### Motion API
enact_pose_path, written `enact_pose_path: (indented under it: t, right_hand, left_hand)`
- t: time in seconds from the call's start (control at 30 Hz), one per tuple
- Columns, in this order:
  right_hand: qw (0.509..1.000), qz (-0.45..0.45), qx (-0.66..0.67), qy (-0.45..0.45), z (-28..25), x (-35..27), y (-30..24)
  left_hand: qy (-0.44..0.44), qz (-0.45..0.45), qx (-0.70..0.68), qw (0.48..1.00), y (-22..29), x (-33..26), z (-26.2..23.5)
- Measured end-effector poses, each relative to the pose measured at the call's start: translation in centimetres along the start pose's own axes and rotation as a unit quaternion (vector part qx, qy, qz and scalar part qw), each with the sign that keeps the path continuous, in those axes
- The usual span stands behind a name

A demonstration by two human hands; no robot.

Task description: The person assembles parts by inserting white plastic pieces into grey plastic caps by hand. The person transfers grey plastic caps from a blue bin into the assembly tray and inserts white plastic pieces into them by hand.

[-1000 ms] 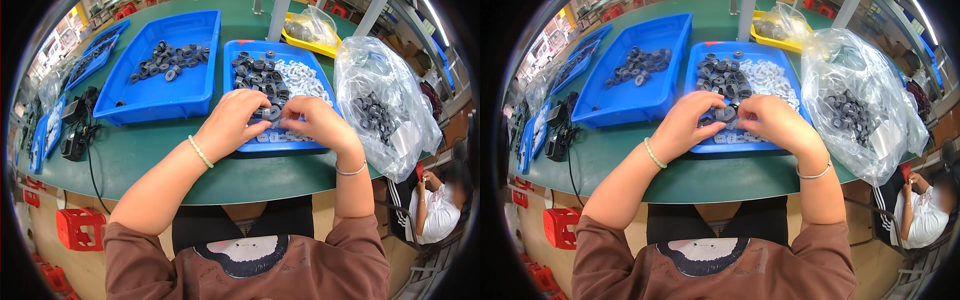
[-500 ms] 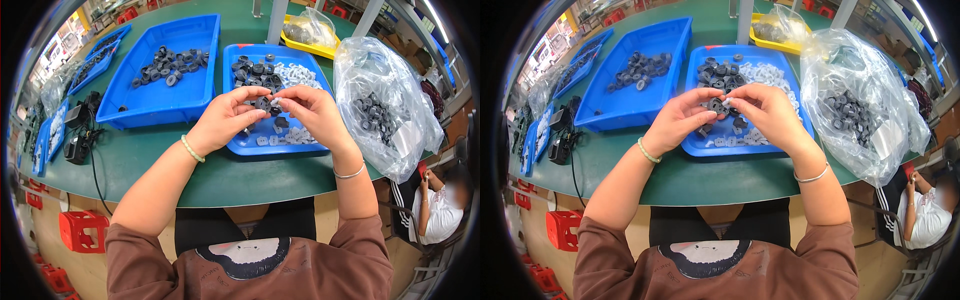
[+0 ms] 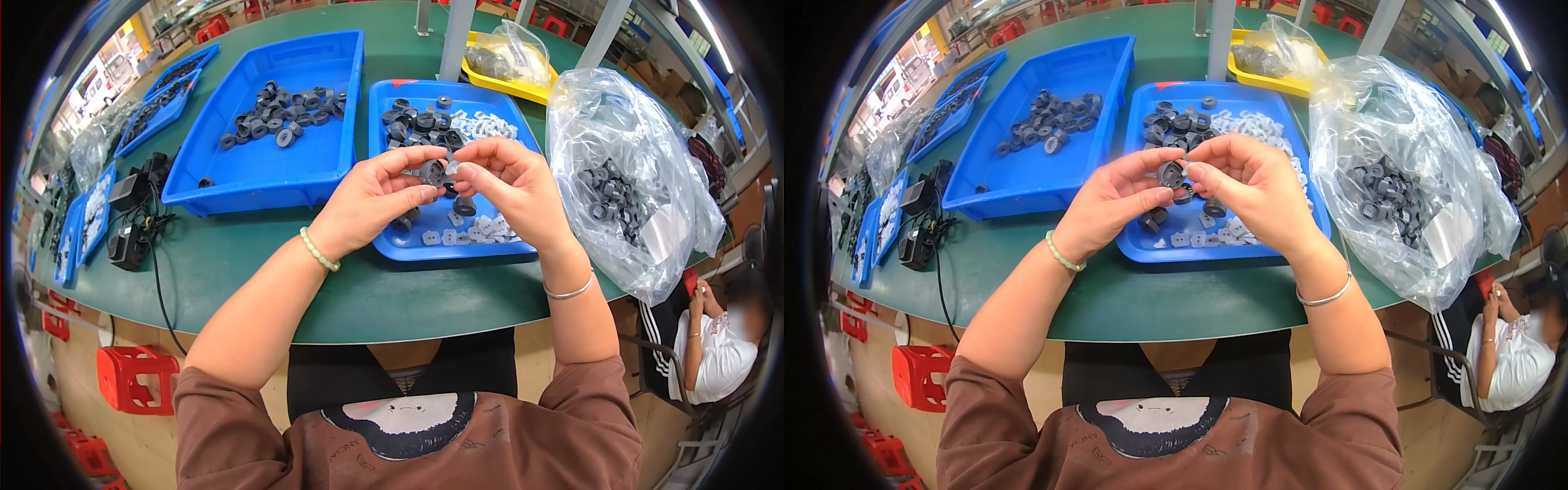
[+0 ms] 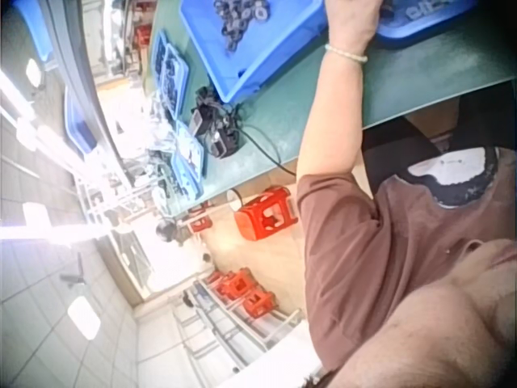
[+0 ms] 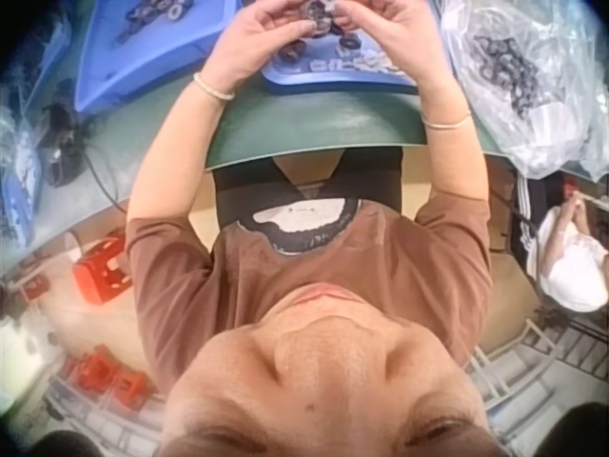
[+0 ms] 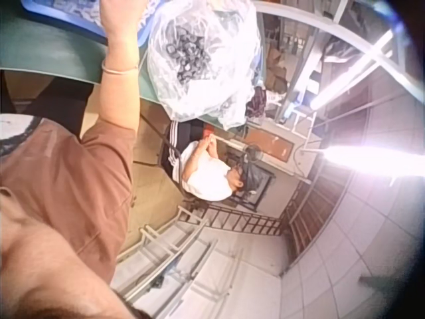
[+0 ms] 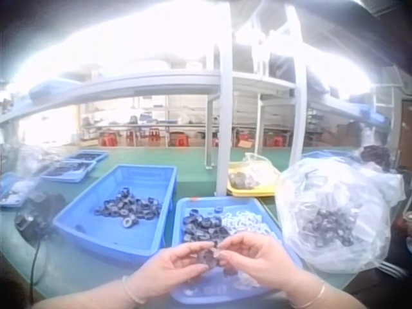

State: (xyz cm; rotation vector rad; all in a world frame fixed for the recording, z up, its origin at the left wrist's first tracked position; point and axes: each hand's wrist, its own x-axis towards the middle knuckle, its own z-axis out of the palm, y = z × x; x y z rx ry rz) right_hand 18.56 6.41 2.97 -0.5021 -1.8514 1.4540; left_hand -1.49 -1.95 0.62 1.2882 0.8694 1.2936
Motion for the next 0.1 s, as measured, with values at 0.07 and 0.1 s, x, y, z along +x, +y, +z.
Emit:
enact_pose_path:
  t: [0.07, 0.1]
  right_hand:
    - [0.998, -0.009, -0.064, -0.011, -0.13, 0.01, 0.24]
    - [0.994, -0.017, -0.103, -0.010, -0.20, -0.03, 0.56]
  left_hand:
    - [0.010, 0.017, -0.008, 1.000, -0.48, -0.03, -0.12]
    - [0.003, 0.007, 0.001, 1.000, -0.70, 0.05, -0.33]
